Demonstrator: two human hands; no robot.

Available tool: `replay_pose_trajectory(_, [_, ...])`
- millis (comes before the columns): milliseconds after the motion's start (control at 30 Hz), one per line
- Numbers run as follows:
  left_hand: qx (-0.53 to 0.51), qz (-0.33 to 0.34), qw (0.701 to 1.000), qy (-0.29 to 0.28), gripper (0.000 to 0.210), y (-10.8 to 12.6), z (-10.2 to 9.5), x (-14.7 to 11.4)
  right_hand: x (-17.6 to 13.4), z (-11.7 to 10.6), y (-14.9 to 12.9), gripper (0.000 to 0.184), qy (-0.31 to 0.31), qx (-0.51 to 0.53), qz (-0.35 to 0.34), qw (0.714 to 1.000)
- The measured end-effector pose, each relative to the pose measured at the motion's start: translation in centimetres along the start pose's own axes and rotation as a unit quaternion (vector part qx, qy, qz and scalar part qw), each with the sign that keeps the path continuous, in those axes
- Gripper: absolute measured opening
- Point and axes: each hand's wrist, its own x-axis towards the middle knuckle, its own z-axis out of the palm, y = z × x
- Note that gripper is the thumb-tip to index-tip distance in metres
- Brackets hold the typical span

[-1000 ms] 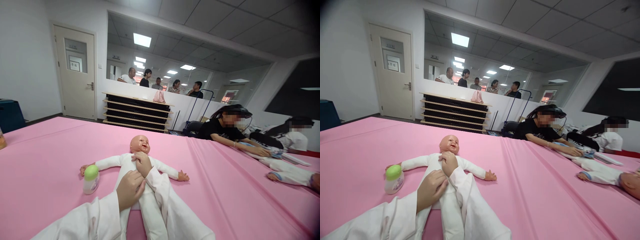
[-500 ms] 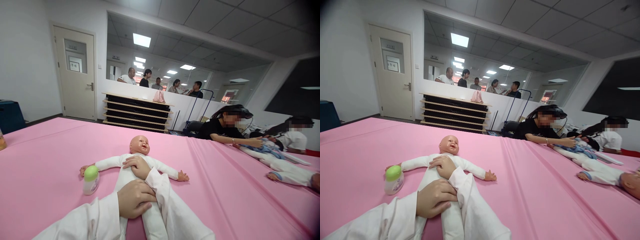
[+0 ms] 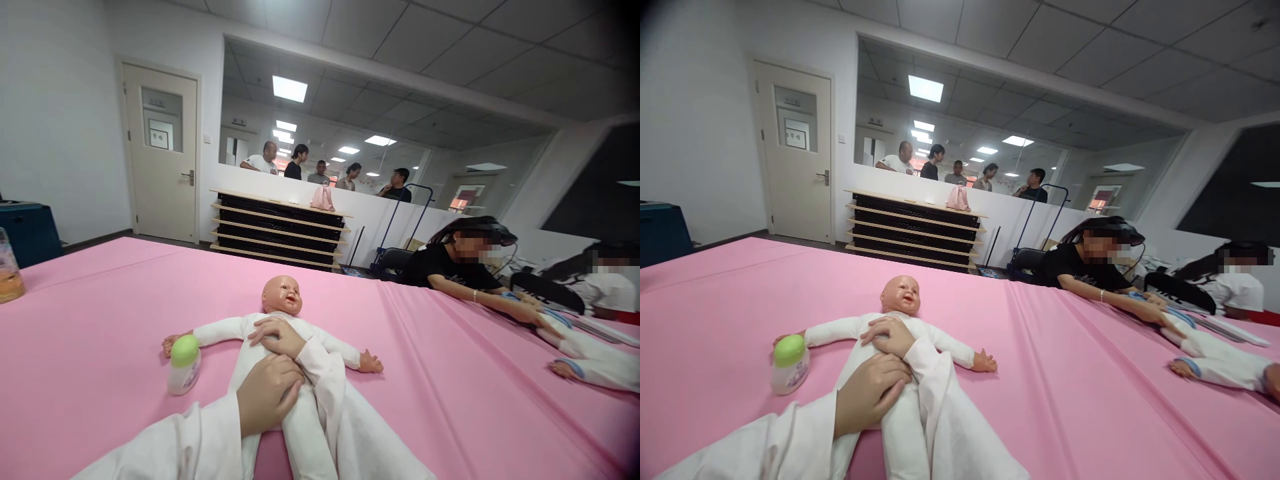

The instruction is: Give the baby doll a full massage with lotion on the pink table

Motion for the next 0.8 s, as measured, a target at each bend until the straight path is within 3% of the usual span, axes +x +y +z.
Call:
replay_pose_trajectory(133, [0.026, 0.04, 0.998, 0.036, 0.028, -0.3, 0.0, -0.5, -0.4, 0.1, -0.3, 0.022, 0.038, 0.041, -0.006, 0.998])
replay_pose_trajectory(300, [-0.041, 0.115, 0.99, -0.071, 0.024, -0.3, -0.5, -0.4, -0.4, 0.3, -0.6, 0.026, -0.006, -0.047, 0.009, 0.999])
replay_pose_trajectory(400, [-0.061, 0.103, 0.986, -0.114, 0.027, -0.2, -0.7, -0.1, -0.3, 0.4, -0.6, 0.028, -0.047, -0.092, 0.023, 0.994])
replay_pose_trajectory(533, [-0.05, 0.061, 0.989, -0.123, 0.026, 0.1, -0.7, 0.1, -0.2, 0.6, -0.6, 0.03, -0.071, -0.121, 0.03, 0.99])
replay_pose_trajectory(633, [-0.027, 0.025, 0.995, -0.093, 0.024, 0.1, -0.3, 0.0, -0.1, 0.8, -0.4, 0.03, -0.029, -0.132, 0.05, 0.99])
replay_pose_trajectory(800, [-0.001, -0.005, 1.0, -0.008, 0.024, -0.3, 0.5, -0.2, -0.3, 1.2, 0.5, 0.033, 0.113, -0.123, 0.066, 0.984])
